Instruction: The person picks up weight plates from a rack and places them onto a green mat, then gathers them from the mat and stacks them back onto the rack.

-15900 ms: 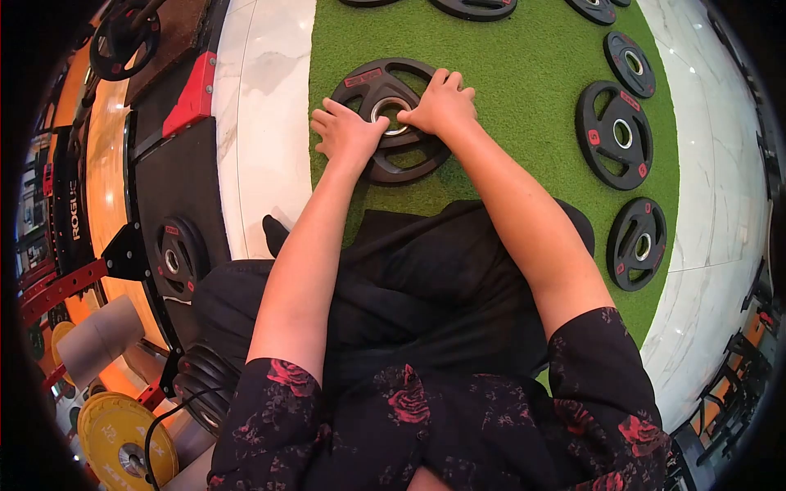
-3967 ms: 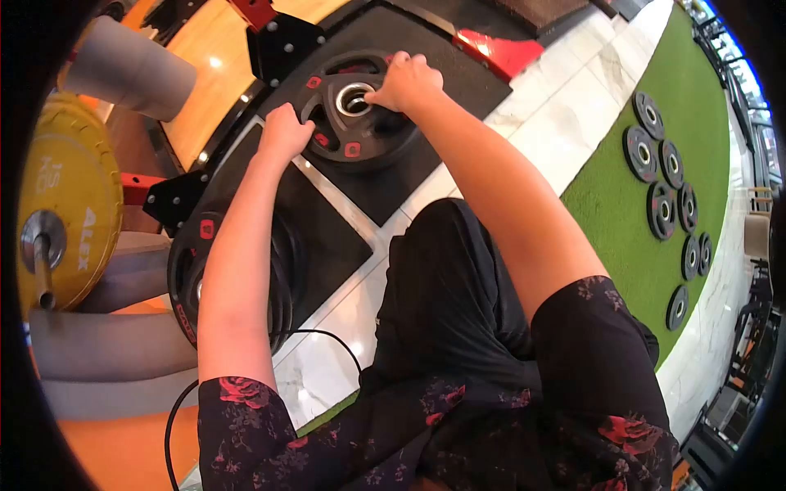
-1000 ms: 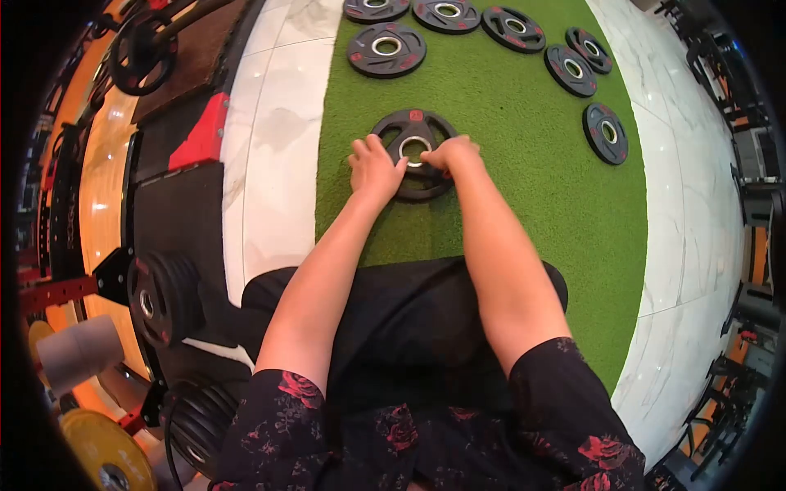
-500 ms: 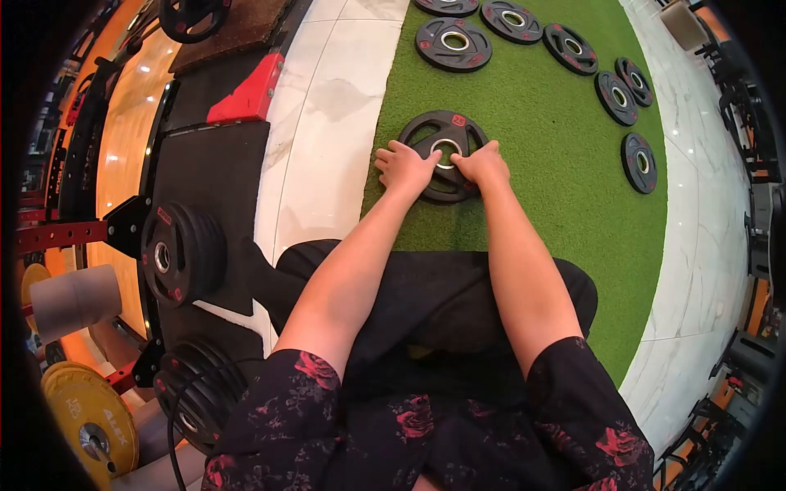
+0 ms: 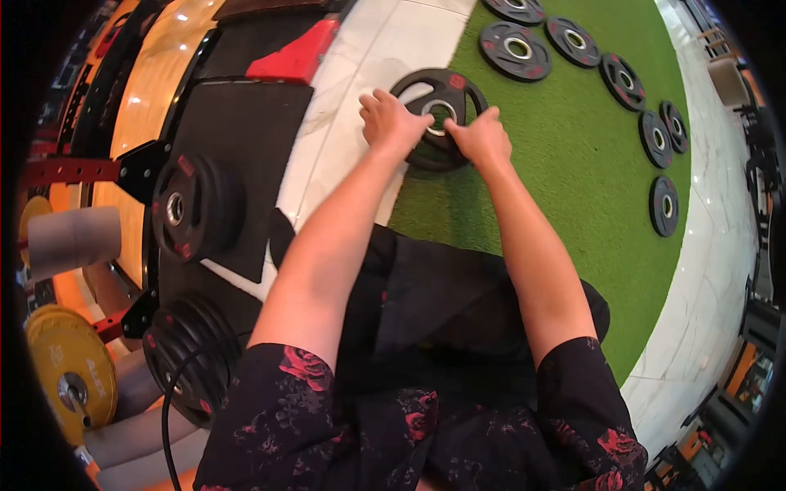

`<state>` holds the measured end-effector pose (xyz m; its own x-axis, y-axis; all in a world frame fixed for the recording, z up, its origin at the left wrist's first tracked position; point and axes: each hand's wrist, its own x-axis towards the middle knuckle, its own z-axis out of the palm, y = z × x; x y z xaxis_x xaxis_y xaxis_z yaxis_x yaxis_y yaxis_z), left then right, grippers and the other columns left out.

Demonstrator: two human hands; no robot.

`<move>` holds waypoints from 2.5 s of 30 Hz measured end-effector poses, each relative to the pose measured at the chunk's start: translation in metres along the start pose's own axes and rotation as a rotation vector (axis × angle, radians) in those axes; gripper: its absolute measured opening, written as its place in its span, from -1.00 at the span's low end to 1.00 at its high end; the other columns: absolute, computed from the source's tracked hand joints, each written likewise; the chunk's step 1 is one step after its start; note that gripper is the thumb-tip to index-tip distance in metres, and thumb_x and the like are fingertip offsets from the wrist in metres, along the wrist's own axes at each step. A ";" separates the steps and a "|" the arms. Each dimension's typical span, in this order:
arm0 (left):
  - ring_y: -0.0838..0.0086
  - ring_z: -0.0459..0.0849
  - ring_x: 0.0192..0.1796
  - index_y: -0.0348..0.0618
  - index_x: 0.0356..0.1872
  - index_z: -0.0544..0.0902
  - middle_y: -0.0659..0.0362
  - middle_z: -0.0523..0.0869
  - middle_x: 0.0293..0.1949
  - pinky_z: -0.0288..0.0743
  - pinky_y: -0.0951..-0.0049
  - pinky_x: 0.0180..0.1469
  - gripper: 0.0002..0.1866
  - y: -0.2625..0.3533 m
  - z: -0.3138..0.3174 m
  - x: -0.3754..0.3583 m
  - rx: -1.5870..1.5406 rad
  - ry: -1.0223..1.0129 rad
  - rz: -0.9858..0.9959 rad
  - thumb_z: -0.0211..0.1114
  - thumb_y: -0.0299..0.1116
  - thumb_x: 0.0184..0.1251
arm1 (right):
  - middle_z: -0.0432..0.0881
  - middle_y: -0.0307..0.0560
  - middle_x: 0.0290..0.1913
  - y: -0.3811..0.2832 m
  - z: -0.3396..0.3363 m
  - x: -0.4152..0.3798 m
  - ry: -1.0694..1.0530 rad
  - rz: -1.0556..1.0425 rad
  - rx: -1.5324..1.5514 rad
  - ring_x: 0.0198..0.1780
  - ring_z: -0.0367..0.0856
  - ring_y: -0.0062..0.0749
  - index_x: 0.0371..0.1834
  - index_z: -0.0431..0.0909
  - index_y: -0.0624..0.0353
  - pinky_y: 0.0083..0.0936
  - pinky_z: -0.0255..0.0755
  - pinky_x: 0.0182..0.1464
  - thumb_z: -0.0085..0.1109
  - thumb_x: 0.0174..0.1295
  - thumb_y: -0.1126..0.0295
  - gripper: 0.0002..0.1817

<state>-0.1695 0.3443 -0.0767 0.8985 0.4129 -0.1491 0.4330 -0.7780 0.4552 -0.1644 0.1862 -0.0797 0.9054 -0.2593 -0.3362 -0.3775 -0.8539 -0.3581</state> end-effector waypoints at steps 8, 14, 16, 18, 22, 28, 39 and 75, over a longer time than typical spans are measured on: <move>-0.02 0.53 0.39 -0.44 0.34 0.37 -0.19 0.44 0.34 0.62 0.04 0.30 0.09 -0.120 -0.118 0.091 0.049 0.121 -0.320 0.67 0.19 -0.03 | 0.78 0.16 0.12 -0.200 0.052 0.002 -0.100 -0.302 -0.023 0.19 0.77 -0.08 0.37 0.32 0.43 -0.30 0.61 0.21 0.55 -0.05 -0.33 0.16; -0.04 0.50 0.43 -0.54 0.39 0.32 -0.26 0.41 0.39 0.56 0.08 0.37 0.12 -0.218 -0.153 0.132 0.166 0.079 -0.367 0.65 0.16 0.05 | 0.73 0.06 0.22 -0.289 0.116 -0.020 -0.258 -0.351 -0.094 0.28 0.72 -0.22 0.41 0.34 0.37 -0.35 0.56 0.27 0.53 -0.02 -0.36 0.16; -0.04 0.50 0.44 -0.51 0.38 0.43 -0.26 0.44 0.41 0.53 0.10 0.40 0.04 -0.237 -0.155 0.148 0.212 0.074 -0.347 0.64 0.15 0.08 | 0.73 0.06 0.22 -0.303 0.131 -0.023 -0.287 -0.327 -0.091 0.28 0.72 -0.22 0.41 0.34 0.37 -0.36 0.56 0.27 0.51 0.02 -0.36 0.14; -0.02 0.49 0.45 -0.38 0.33 0.57 -0.22 0.49 0.40 0.53 0.10 0.39 -0.05 -0.248 -0.160 0.163 0.329 -0.063 -0.280 0.62 0.18 0.08 | 0.73 0.05 0.22 -0.309 0.143 -0.030 -0.317 -0.299 -0.091 0.28 0.72 -0.22 0.41 0.35 0.37 -0.36 0.56 0.27 0.49 0.06 -0.36 0.12; -0.01 0.53 0.44 -0.17 0.26 0.71 -0.16 0.61 0.36 0.55 0.15 0.38 -0.23 -0.262 -0.163 0.178 0.392 -0.232 -0.296 0.58 0.15 0.11 | 0.74 0.06 0.21 -0.314 0.168 -0.035 -0.267 -0.346 -0.124 0.19 0.77 -0.22 0.49 0.20 0.43 -0.32 0.60 0.20 0.41 0.17 -0.32 0.14; -0.11 0.54 0.44 -0.21 0.20 0.74 -0.13 0.66 0.34 0.55 0.10 0.37 -0.31 -0.280 -0.152 0.190 0.365 -0.294 -0.253 0.57 0.07 0.12 | 0.76 0.14 0.15 -0.303 0.189 -0.039 -0.224 -0.434 -0.150 0.12 0.80 -0.13 0.66 -0.05 0.36 -0.25 0.62 0.14 0.28 0.25 -0.35 0.22; -0.20 0.43 0.47 -0.21 0.44 0.36 -0.19 0.42 0.44 0.48 -0.13 0.39 -0.25 -0.231 -0.124 0.157 0.441 -0.014 -0.218 0.36 0.00 0.37 | 0.67 0.26 0.27 -0.235 0.140 -0.016 -0.450 -0.433 -0.039 0.29 0.67 0.08 0.65 0.00 0.31 -0.07 0.55 0.27 0.21 0.30 -0.37 0.15; -0.30 0.36 0.46 0.37 0.40 0.48 -0.08 0.22 0.58 0.19 -0.35 0.47 -0.55 0.104 0.149 0.052 0.287 -0.071 0.675 0.00 0.09 0.59 | 0.05 -0.07 0.75 0.083 -0.007 0.116 0.142 -0.245 -0.211 0.62 0.02 0.57 0.57 0.38 -0.35 0.54 -0.03 0.52 -0.12 0.54 -0.09 -0.44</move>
<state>-0.0675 0.2144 -0.1678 0.9745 -0.2233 0.0217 -0.2225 -0.9493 0.2219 -0.0892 0.0816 -0.1422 0.9877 -0.0829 -0.1327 -0.1110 -0.9690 -0.2206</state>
